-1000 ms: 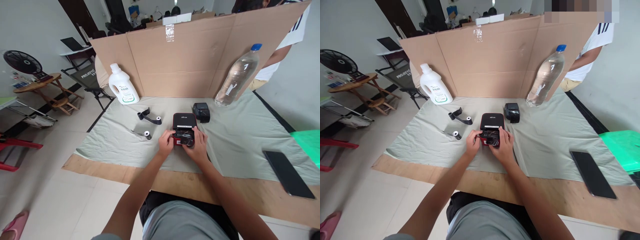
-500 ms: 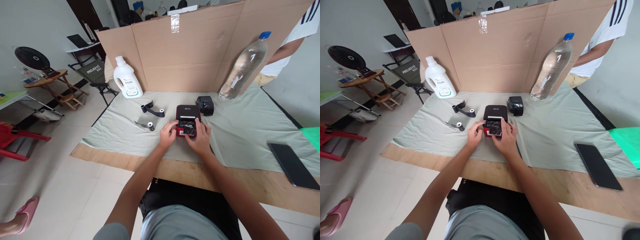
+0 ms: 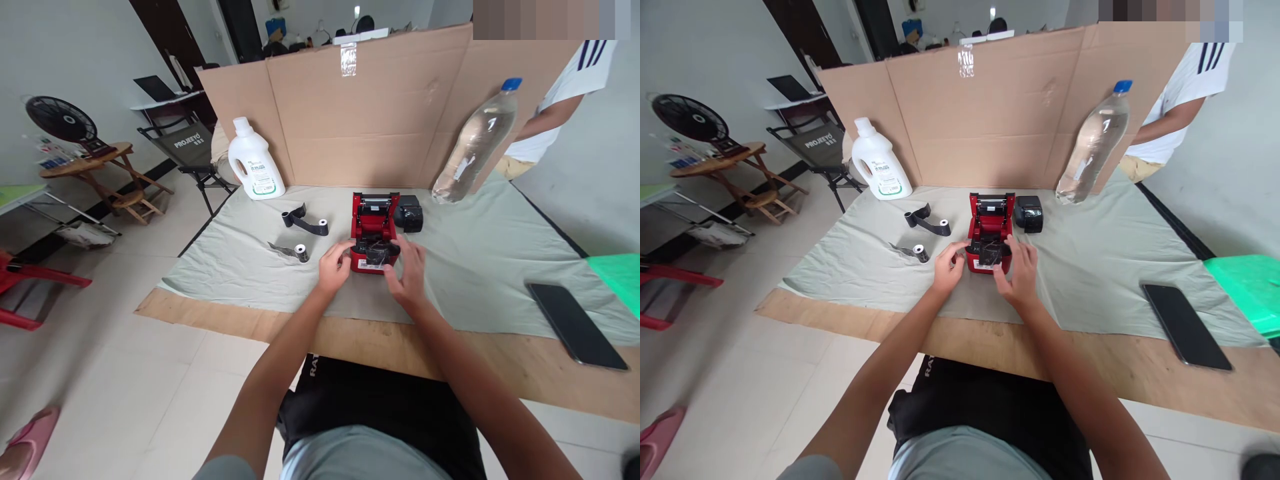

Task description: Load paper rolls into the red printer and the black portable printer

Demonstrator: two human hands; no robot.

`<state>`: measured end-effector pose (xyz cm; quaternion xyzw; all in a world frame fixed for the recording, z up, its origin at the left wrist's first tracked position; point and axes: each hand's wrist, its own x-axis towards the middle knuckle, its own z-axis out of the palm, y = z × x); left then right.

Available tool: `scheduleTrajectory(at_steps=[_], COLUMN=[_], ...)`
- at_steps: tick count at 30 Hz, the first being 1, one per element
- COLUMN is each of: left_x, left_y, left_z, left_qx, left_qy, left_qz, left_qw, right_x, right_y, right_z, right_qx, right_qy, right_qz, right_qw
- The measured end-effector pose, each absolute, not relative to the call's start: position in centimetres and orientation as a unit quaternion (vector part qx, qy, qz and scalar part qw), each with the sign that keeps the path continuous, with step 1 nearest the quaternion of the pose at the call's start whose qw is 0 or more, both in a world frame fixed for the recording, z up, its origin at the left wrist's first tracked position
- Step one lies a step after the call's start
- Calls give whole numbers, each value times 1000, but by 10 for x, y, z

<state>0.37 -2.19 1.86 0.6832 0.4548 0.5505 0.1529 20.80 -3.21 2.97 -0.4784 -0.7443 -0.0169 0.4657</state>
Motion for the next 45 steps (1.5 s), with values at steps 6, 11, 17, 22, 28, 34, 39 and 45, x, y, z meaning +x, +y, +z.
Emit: scheduleTrajectory(at_steps=[6, 11, 17, 22, 28, 34, 39, 45], left_x=[3, 3, 4, 3, 4, 5, 5, 6], left_y=[-20, -17, -14, -14, -15, -14, -14, -8], left_z=[16, 11, 10, 13, 14, 11, 12, 2], left_qx=[686, 692, 695, 696, 695, 693, 693, 694], left_qy=[447, 442, 424, 427, 406, 411, 407, 431], left_qz=[556, 554, 563, 559, 576, 573, 574, 562], left_qw=[144, 137, 141, 149, 142, 153, 157, 130], right_x=[217, 191, 164, 161, 191, 189, 120, 25], right_y=[32, 89, 104, 102, 74, 43, 51, 74], right_z=[83, 113, 110, 112, 124, 166, 189, 161], right_qx=[-525, -471, -508, -528, -487, -483, -445, -501], right_qy=[-773, -872, -852, -844, -873, -817, -784, -802], right_qz=[54, 126, 103, 60, 29, 111, 142, 233], right_qw=[353, 35, -74, -68, 17, 295, 409, 229])
